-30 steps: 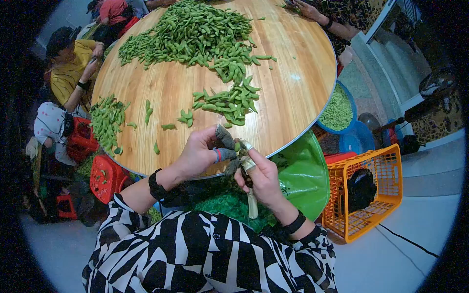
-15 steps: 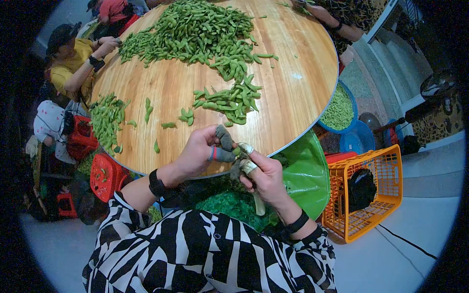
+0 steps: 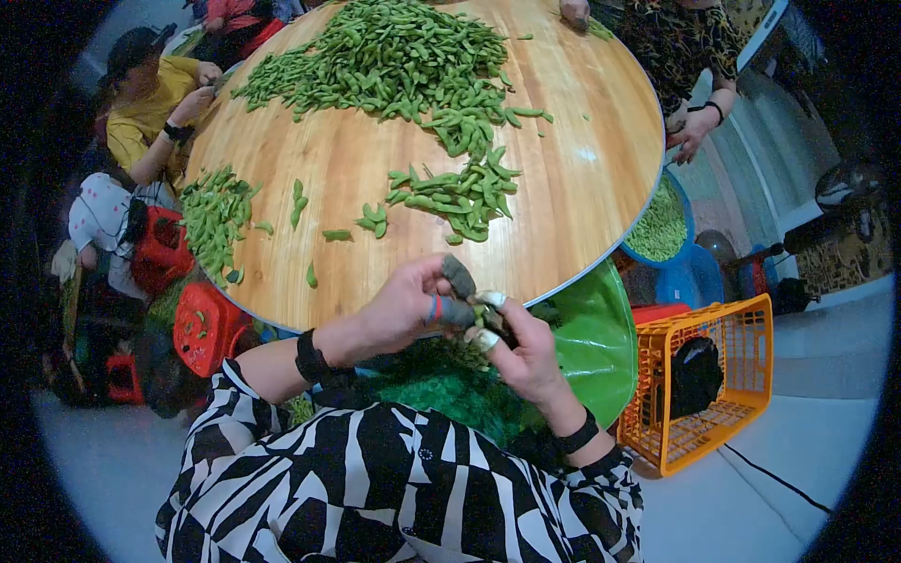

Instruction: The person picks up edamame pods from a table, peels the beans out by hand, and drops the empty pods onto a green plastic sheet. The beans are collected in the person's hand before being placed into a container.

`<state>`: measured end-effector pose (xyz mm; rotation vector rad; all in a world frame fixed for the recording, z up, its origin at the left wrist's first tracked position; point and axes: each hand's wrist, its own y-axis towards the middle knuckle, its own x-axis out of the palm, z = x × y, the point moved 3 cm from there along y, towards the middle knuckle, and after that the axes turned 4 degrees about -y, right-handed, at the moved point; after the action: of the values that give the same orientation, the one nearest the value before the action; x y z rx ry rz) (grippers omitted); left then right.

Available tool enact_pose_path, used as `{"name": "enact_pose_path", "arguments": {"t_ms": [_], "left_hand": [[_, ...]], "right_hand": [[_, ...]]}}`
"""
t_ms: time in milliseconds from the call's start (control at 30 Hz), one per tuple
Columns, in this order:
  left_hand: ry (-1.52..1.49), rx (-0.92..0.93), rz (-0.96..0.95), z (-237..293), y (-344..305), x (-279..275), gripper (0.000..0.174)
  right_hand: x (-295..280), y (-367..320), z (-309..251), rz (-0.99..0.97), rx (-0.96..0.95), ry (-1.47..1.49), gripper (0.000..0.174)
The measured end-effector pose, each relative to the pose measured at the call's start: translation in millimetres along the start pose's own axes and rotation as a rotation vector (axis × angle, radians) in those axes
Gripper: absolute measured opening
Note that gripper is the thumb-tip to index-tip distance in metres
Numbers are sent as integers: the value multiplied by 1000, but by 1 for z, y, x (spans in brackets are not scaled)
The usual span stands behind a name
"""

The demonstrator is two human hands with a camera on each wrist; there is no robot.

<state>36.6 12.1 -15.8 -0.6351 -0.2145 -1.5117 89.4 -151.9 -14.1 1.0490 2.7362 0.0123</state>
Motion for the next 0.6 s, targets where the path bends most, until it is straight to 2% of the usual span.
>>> {"name": "enact_pose_path", "arguments": {"t_ms": [167,233,267,367,400,467,533,600], "left_hand": [[100,-12,9,5,-17,-9,20],[991,473,-16,25,-34,-16,20],[995,474,-14,32,-40,-25,20],[1843,489,272,59,-49,-60,19],[1847,489,272,66,-48,-66,19],[1745,666,369,82,-45,-74,26],[1710,650,374,86,-32,-85,25],[1671,643,386,86,-19,-101,24]], "right_hand": [[1,1,0,-54,-65,-182,33],[0,-1,3,-218,-42,-258,29],[2,-3,11,-263,28,-216,25],[5,-5,11,-351,35,-249,22],[6,-5,9,-350,19,-243,23],[7,0,2,-323,29,-242,24],[8,1,-1,-304,42,-248,26],[6,4,-3,-278,-22,-162,30]]}}
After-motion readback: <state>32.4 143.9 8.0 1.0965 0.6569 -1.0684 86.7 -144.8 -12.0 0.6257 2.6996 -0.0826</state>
